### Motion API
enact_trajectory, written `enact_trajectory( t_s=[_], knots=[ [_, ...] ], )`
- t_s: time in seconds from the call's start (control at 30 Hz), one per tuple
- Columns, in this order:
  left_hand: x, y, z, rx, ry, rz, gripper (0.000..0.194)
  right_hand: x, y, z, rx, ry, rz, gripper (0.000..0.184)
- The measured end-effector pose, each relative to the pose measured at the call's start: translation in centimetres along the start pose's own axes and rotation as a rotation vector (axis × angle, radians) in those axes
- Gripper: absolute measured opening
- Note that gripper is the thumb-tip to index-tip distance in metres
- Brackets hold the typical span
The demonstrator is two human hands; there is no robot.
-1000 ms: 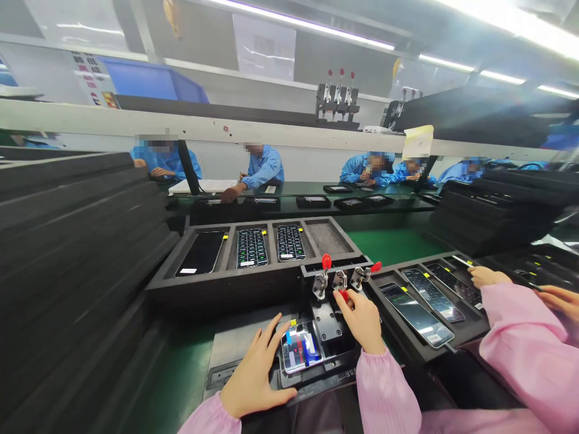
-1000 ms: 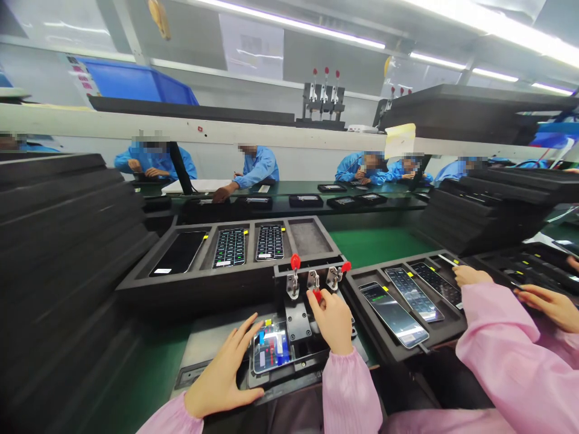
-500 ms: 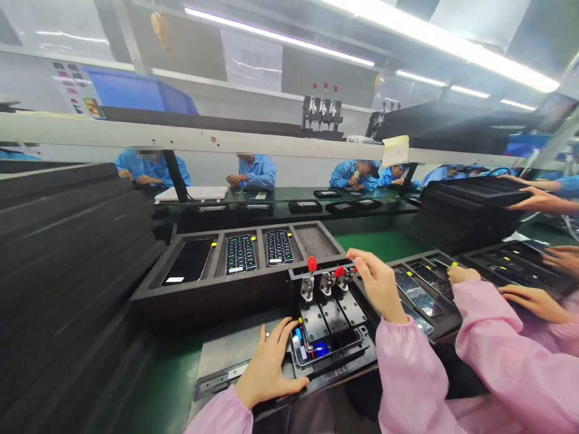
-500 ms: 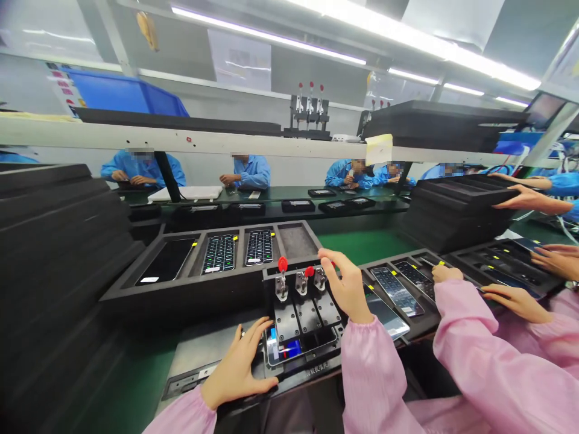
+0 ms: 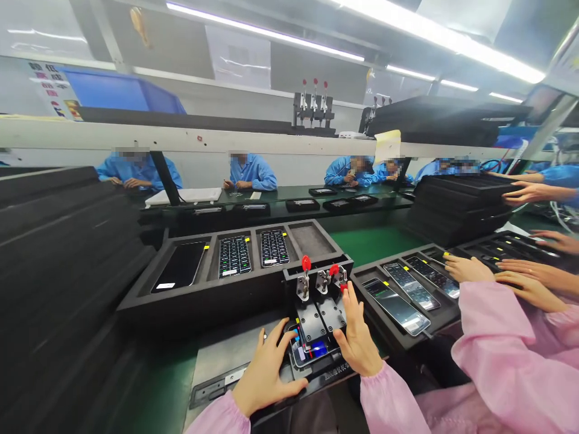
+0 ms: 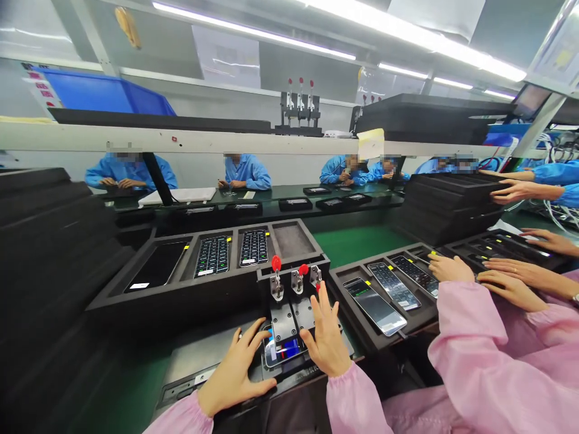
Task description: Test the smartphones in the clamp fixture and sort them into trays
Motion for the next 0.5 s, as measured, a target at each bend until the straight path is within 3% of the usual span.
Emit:
enact_trajectory(
  t_s=[0.07, 0.13, 0.23, 0.33, 0.4, 0.5],
  knots=[
    [-0.1, 0.0, 0.0, 0.008, 0.009, 0.003, 0.072, 0.1, 0.2, -0.6, 0.072, 0.072, 0.022, 0.059],
    [-0.1, 0.0, -0.1, 0.002, 0.022, 0.007, 0.077, 0.1, 1.0, -1.8, 0.156, 0.255, 0.076, 0.054],
    [-0.2, -0.1, 0.0, -0.007, 0.022, 0.011, 0.084, 0.6, 3.1, -2.6, 0.204, 0.445, 0.271, 0.042],
    [-0.3, -0.1, 0.0, -0.002, 0.018, -0.001, 0.088, 2.3, 5.2, -1.2, 0.287, 0.334, 0.466, 0.04],
    [-0.3, 0.0, 0.0, 0.0, 0.013, -0.011, 0.091, 3.2, 5.8, -0.4, 0.324, 0.25, 0.496, 0.039],
    [-0.3, 0.1, 0.1, 0.006, 0.001, -0.018, 0.094, 2.5, 6.1, -0.9, 0.315, 0.239, 0.499, 0.033]
  ],
)
Point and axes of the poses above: each hand's wrist, its own x-axis towards the middle knuckle, its own z-axis out of the palm, y = z × x, the point moved 7 cm from there along x, towards the middle knuckle, and after that the axes turned 8 degrees about -y, right-handed, at the moved point
